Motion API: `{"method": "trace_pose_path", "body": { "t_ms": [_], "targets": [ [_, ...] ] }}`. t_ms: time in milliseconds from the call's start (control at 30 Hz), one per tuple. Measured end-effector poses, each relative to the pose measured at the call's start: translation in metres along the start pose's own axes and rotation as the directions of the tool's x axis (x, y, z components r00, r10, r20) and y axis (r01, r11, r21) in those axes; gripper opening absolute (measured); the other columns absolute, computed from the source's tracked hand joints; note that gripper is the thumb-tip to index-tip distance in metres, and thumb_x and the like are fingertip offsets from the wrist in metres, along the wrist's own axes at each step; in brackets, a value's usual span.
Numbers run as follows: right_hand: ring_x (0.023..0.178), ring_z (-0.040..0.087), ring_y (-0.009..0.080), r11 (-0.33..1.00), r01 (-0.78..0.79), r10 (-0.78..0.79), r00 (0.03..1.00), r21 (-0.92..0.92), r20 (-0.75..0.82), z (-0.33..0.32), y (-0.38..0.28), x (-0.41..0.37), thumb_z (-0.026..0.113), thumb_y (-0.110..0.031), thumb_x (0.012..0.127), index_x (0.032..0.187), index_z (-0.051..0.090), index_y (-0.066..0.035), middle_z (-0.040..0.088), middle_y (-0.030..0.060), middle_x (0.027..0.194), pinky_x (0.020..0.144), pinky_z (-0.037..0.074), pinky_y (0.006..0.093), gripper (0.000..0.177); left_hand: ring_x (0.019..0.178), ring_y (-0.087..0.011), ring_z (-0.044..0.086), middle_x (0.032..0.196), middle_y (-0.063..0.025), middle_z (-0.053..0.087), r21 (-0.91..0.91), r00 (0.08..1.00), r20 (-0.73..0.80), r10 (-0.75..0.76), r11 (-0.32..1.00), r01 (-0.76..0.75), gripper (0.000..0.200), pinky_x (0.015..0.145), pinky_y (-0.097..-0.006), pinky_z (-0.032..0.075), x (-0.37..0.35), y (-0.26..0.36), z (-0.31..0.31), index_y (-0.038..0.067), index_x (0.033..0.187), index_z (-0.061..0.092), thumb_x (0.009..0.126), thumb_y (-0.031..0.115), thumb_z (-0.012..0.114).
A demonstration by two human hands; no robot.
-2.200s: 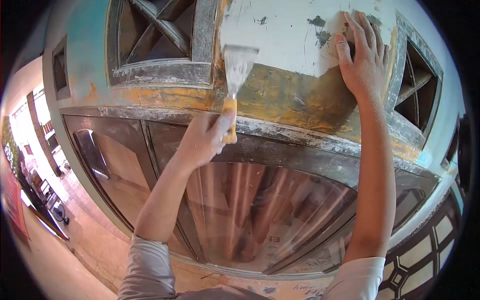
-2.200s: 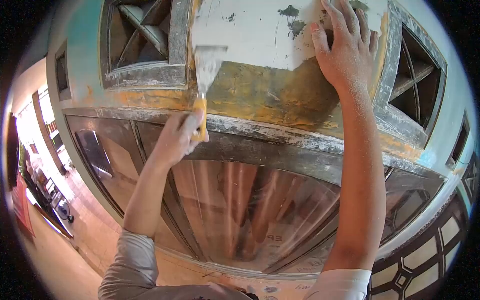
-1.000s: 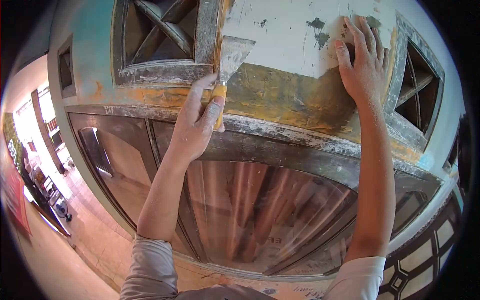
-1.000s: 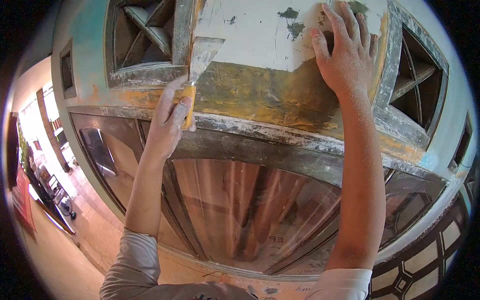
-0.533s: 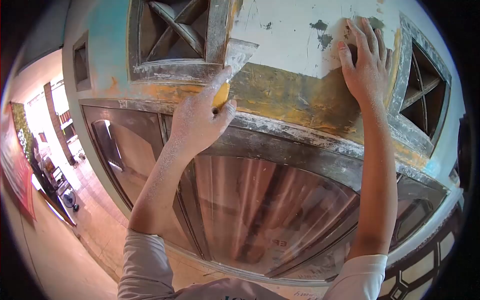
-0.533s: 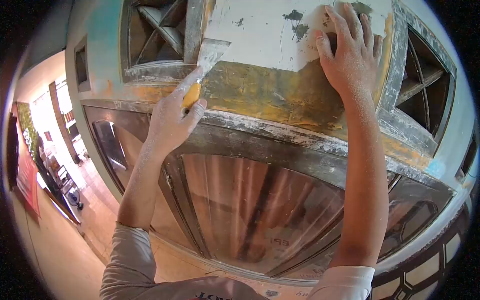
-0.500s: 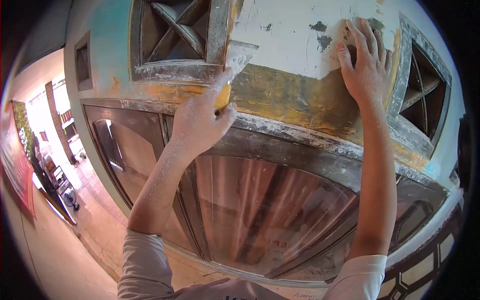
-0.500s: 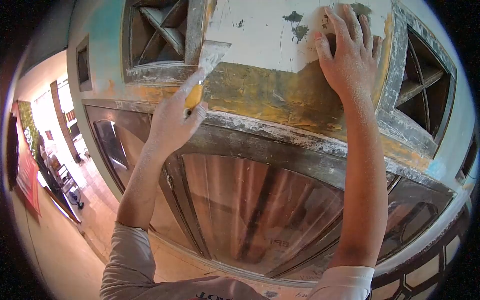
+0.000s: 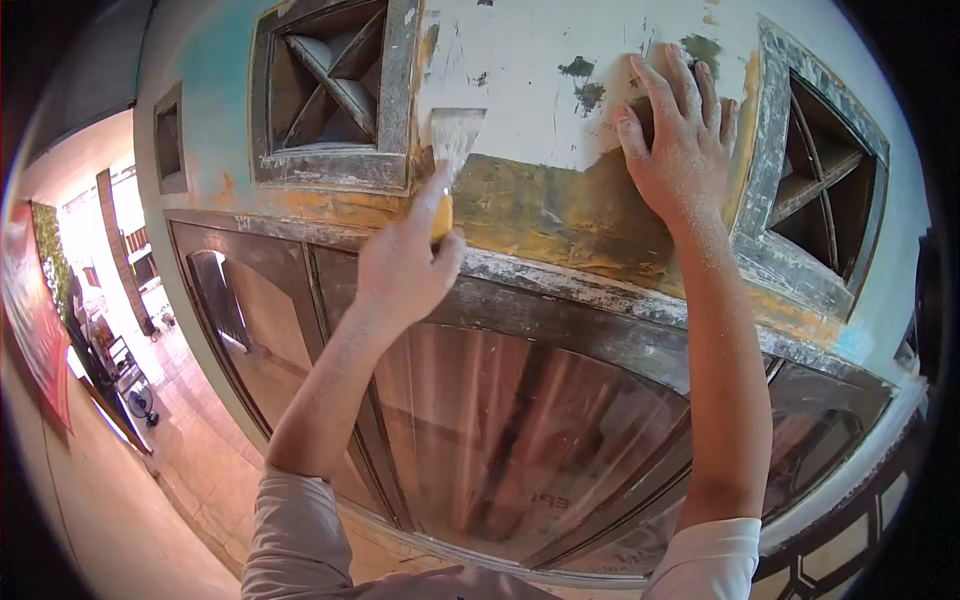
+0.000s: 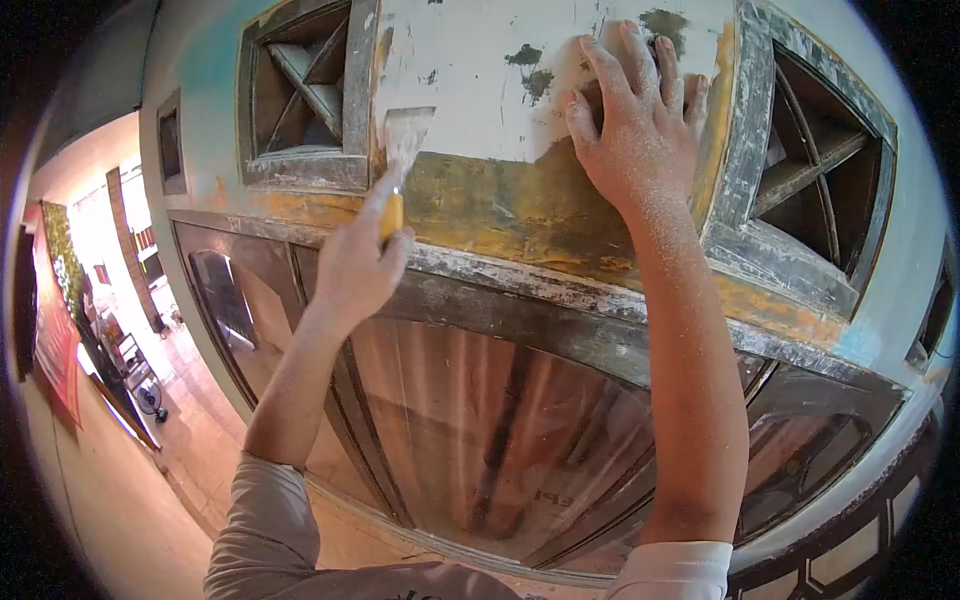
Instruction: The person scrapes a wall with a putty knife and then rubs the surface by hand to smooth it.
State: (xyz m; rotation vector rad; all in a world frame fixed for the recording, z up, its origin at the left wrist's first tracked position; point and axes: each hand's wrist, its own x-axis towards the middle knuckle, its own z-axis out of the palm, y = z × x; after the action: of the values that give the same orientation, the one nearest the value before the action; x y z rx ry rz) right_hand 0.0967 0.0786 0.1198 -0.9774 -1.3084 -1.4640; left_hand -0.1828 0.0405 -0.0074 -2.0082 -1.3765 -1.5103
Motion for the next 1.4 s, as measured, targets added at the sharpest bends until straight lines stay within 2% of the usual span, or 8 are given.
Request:
{"method": "trace_pose_path", "body": {
  "t_ms": [167, 300, 400, 567, 800, 1033, 1200, 1400],
  "targets": [
    [0.154, 0.029, 0.0307, 1.0, 0.003, -0.002, 1.0, 0.025, -0.01, -0.001, 0.0, 0.0, 0.057, -0.047, 0.1, 0.15, 0.048, -0.036, 0.038, 0.0043, 0.163, 0.125, 0.017, 0.062, 0.053, 0.08, -0.0428, 0.07, 0.087, -0.0248, 0.07, 0.062, 0.996, 0.045, -0.078, 0.995, 0.075, 0.068, 0.078, -0.0509, 0.054, 0.012, 0.008, -0.007, 0.018, 0.16, 0.035, 0.095, 0.02, 0.057],
    [0.153, 0.03, 0.0307, 0.999, 0.004, -0.004, 1.0, 0.047, -0.014, -0.001, -0.001, 0.0, 0.057, -0.047, 0.099, 0.15, 0.048, -0.036, 0.038, 0.0042, 0.163, 0.125, 0.017, 0.0621, 0.053, 0.08, -0.0431, 0.069, 0.091, -0.0247, 0.071, -0.009, 0.998, -0.061, 0.014, 1.0, -0.015, 0.066, 0.078, -0.0507, 0.053, 0.015, 0.003, -0.012, 0.02, 0.158, 0.038, 0.096, 0.021, 0.058],
    [0.153, 0.03, 0.0309, 0.999, 0.002, -0.001, 1.0, 0.051, -0.019, -0.001, -0.001, 0.0, 0.057, -0.046, 0.099, 0.15, 0.049, -0.035, 0.039, 0.0044, 0.163, 0.125, 0.017, 0.0622, 0.053, 0.08, -0.0424, 0.069, 0.086, -0.0241, 0.07, 0.089, 0.991, 0.064, -0.116, 0.99, 0.11, 0.067, 0.077, -0.0498, 0.053, -0.015, 0.01, 0.008, 0.02, 0.159, 0.037, 0.096, 0.021, 0.058],
    [0.154, 0.028, 0.0294, 0.999, -0.01, 0.011, 1.0, -0.04, 0.024, -0.003, -0.003, 0.0, 0.056, -0.049, 0.101, 0.151, 0.047, -0.037, 0.036, 0.0012, 0.164, 0.126, 0.018, 0.0573, 0.053, 0.078, -0.0402, 0.069, 0.08, -0.0228, 0.068, 0.041, 0.998, -0.016, -0.055, 0.998, 0.056, 0.066, 0.078, -0.0479, 0.053, 0.001, 0.001, 0.001, 0.021, 0.159, 0.037, 0.097, 0.021, 0.058],
    [0.154, 0.029, 0.0307, 1.0, -0.006, 0.006, 1.0, 0.028, -0.009, 0.0, -0.002, -0.001, 0.055, -0.046, 0.1, 0.15, 0.049, -0.033, 0.038, 0.0051, 0.163, 0.125, 0.016, 0.0624, 0.052, 0.079, -0.0428, 0.069, 0.085, -0.0255, 0.07, 0.066, 0.997, 0.017, -0.075, 0.995, 0.074, 0.063, 0.078, -0.052, 0.053, -0.026, 0.004, 0.017, 0.019, 0.157, 0.041, 0.096, 0.021, 0.058],
    [0.154, 0.028, 0.0301, 1.0, -0.012, 0.012, 1.0, 0.001, 0.015, -0.003, -0.005, 0.0, 0.056, -0.047, 0.1, 0.15, 0.048, -0.034, 0.037, 0.0033, 0.163, 0.125, 0.017, 0.0609, 0.052, 0.078, -0.0421, 0.069, 0.082, -0.0237, 0.069, 0.019, 0.998, 0.012, -0.057, 0.998, 0.057, 0.062, 0.076, -0.0502, 0.053, 0.01, 0.012, -0.022, 0.021, 0.156, 0.042, 0.096, 0.022, 0.059],
    [0.154, 0.028, 0.0301, 0.999, -0.011, 0.012, 0.999, -0.038, 0.038, -0.005, -0.005, -0.004, 0.056, -0.048, 0.101, 0.151, 0.047, -0.034, 0.037, 0.0022, 0.164, 0.125, 0.018, 0.0591, 0.053, 0.093, -0.045, 0.07, 0.105, -0.0251, 0.072, 0.054, 0.996, -0.005, -0.085, 0.995, 0.085, 0.06, 0.086, -0.0485, 0.054, -0.025, 0.0, 0.014, 0.021, 0.156, 0.043, 0.098, 0.024, 0.059],
    [0.154, 0.028, 0.032, 0.999, -0.007, 0.007, 1.0, 0.042, 0.005, -0.001, -0.005, -0.005, 0.057, -0.046, 0.1, 0.15, 0.049, -0.033, 0.037, 0.005, 0.163, 0.125, 0.016, 0.0633, 0.053, 0.095, -0.0422, 0.071, 0.105, -0.0244, 0.072, -0.004, 0.991, 0.038, -0.128, 0.992, 0.128, 0.06, 0.088, -0.0473, 0.053, 0.01, 0.011, -0.02, 0.02, 0.157, 0.043, 0.099, 0.024, 0.058]
  ]
}}
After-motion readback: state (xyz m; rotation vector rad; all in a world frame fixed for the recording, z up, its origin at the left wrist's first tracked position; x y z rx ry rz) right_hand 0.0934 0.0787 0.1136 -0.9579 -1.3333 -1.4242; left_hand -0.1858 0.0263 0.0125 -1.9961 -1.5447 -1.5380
